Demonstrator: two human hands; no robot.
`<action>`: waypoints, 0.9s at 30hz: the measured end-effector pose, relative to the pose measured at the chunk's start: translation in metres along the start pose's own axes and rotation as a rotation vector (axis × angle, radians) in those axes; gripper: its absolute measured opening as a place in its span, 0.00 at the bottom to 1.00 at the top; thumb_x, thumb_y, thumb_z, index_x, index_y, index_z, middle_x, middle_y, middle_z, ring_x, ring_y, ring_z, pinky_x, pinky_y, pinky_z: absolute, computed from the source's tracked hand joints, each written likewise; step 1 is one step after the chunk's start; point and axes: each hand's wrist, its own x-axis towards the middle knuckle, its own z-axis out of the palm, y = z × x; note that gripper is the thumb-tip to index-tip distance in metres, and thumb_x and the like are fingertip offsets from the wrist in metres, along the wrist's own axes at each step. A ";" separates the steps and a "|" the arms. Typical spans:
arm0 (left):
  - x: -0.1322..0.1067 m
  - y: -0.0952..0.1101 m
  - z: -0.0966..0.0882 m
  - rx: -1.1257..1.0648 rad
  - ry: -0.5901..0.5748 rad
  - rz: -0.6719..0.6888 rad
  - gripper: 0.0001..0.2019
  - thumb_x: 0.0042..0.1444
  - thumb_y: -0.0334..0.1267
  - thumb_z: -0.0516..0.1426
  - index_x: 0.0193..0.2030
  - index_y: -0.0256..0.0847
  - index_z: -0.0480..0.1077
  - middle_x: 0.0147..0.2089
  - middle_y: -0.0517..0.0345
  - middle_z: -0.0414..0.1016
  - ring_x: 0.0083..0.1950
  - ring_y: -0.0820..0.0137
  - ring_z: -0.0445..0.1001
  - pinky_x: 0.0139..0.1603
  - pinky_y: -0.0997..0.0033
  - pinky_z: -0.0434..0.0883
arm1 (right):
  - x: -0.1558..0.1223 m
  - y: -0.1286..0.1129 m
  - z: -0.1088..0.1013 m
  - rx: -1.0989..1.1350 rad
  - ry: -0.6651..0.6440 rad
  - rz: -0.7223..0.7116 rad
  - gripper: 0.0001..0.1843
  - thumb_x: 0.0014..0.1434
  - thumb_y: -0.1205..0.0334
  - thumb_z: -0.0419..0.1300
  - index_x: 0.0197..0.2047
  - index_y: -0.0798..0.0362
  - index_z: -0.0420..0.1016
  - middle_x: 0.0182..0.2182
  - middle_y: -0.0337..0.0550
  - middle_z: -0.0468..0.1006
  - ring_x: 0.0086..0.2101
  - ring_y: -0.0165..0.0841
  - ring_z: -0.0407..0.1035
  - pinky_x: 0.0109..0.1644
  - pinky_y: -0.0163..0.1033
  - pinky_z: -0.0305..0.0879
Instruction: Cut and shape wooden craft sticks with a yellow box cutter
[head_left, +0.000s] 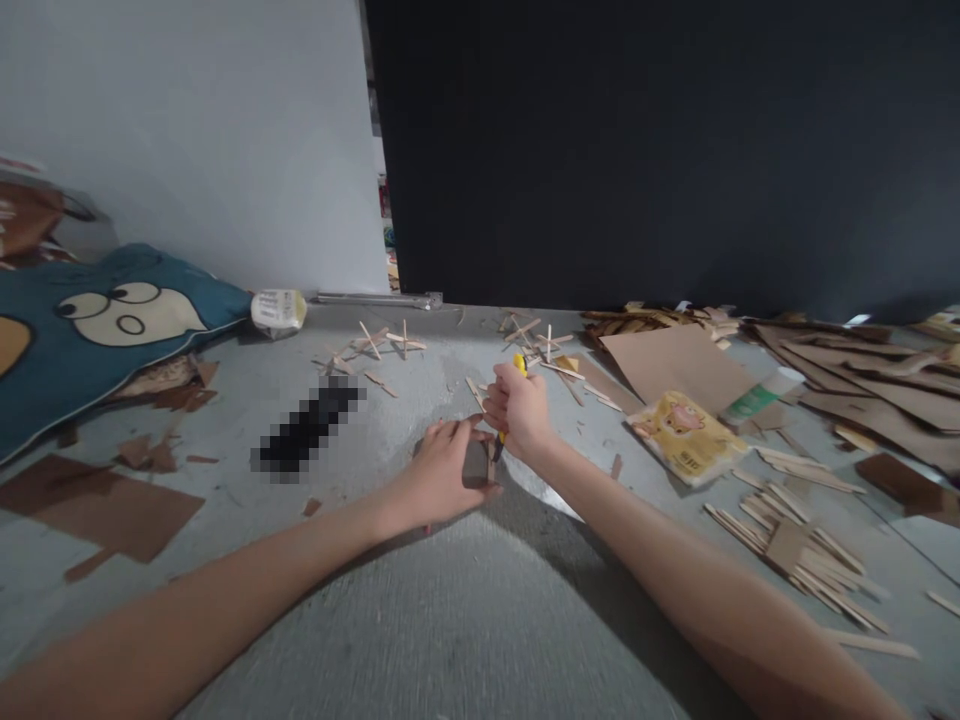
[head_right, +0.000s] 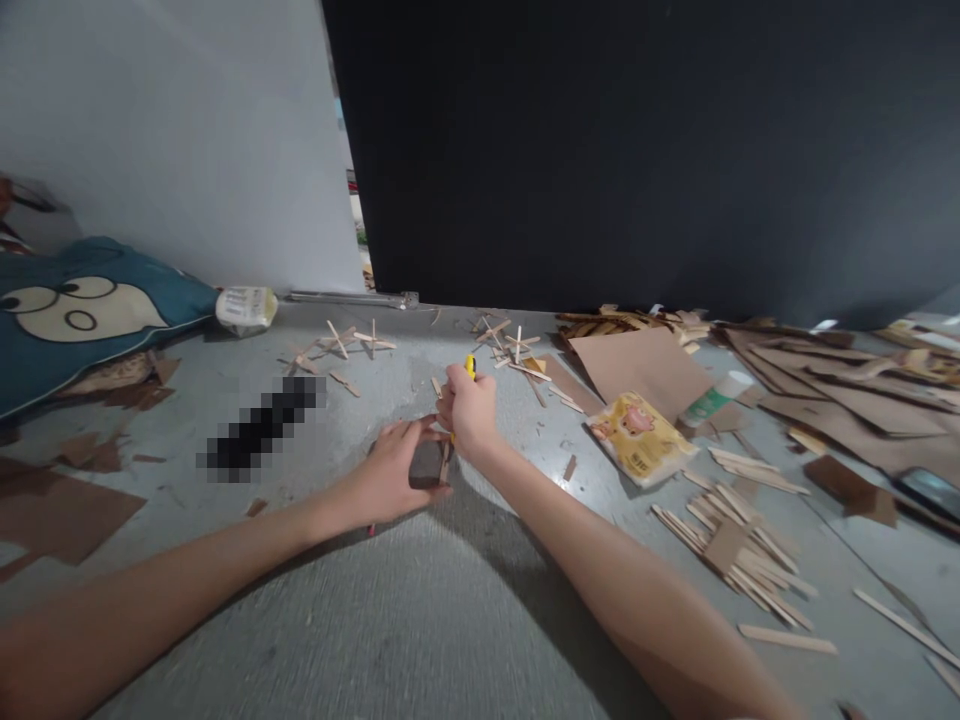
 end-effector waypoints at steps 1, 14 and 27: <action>0.000 0.000 0.001 -0.004 -0.002 0.003 0.28 0.48 0.45 0.71 0.53 0.45 0.67 0.57 0.44 0.74 0.64 0.43 0.68 0.64 0.36 0.66 | 0.000 0.000 0.000 0.001 0.002 0.001 0.22 0.49 0.60 0.60 0.21 0.45 0.44 0.13 0.23 0.44 0.14 0.21 0.37 0.15 0.31 0.35; 0.000 0.002 0.001 0.039 -0.034 -0.009 0.28 0.50 0.45 0.71 0.55 0.43 0.66 0.59 0.42 0.73 0.65 0.43 0.68 0.66 0.37 0.64 | -0.002 0.001 -0.001 0.012 0.011 -0.014 0.22 0.49 0.63 0.60 0.21 0.45 0.44 0.13 0.23 0.44 0.15 0.21 0.36 0.15 0.31 0.36; 0.000 0.003 0.001 0.036 -0.043 -0.043 0.28 0.49 0.46 0.70 0.55 0.43 0.68 0.58 0.41 0.72 0.65 0.42 0.67 0.66 0.38 0.64 | -0.004 0.001 0.001 0.018 0.047 -0.029 0.22 0.48 0.63 0.59 0.19 0.46 0.45 0.13 0.23 0.43 0.14 0.21 0.36 0.14 0.30 0.35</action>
